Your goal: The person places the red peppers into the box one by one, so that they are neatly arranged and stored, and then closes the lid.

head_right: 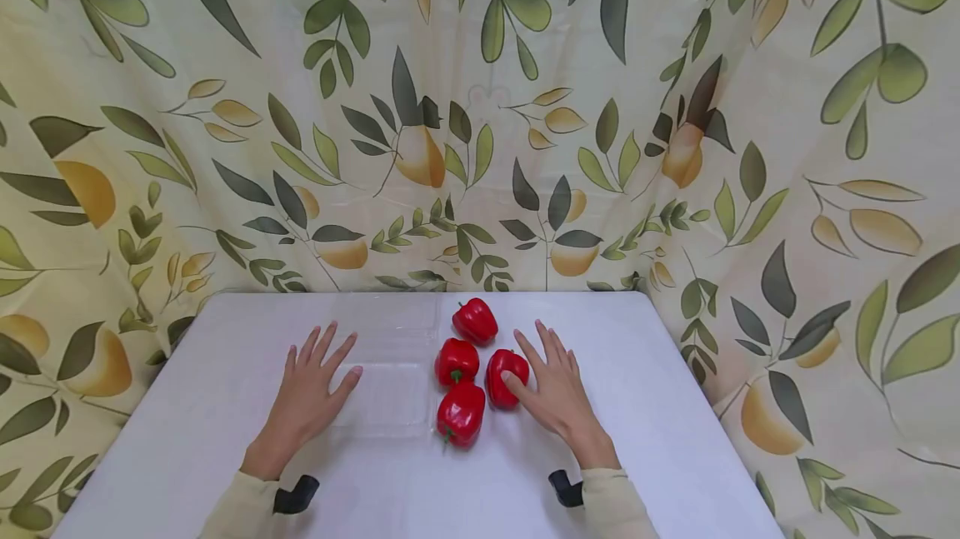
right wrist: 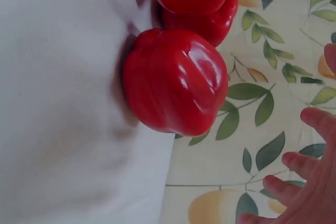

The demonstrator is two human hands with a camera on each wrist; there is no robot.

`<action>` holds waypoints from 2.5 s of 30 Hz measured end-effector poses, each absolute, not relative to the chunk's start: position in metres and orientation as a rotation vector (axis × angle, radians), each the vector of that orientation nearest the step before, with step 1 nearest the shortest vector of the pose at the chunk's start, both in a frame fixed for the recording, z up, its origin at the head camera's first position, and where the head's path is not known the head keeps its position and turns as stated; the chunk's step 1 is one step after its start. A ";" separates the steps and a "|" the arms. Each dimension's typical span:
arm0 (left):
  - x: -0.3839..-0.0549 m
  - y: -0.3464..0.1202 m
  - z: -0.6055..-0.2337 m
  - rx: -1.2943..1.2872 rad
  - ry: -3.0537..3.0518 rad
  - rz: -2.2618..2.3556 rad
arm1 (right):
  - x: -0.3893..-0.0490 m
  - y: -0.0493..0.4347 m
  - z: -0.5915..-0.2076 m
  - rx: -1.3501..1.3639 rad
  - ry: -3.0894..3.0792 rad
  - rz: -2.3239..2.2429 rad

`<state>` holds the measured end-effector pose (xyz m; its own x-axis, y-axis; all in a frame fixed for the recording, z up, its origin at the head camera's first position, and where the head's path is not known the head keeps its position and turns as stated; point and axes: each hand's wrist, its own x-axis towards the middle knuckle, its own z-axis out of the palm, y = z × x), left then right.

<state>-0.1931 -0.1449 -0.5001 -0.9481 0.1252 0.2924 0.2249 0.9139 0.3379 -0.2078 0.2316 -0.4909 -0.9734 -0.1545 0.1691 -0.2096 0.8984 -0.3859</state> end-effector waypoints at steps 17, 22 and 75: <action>-0.183 -0.169 -0.512 -0.148 -2.752 -0.744 | -0.200 0.238 -0.505 0.130 -2.930 1.047; -0.181 -0.175 -0.518 -0.091 -2.764 -0.816 | -0.201 0.236 -0.509 0.099 -2.924 1.105; -0.180 -0.203 -0.556 -0.077 -2.546 -1.366 | -0.222 0.218 -0.535 -0.167 -2.922 1.326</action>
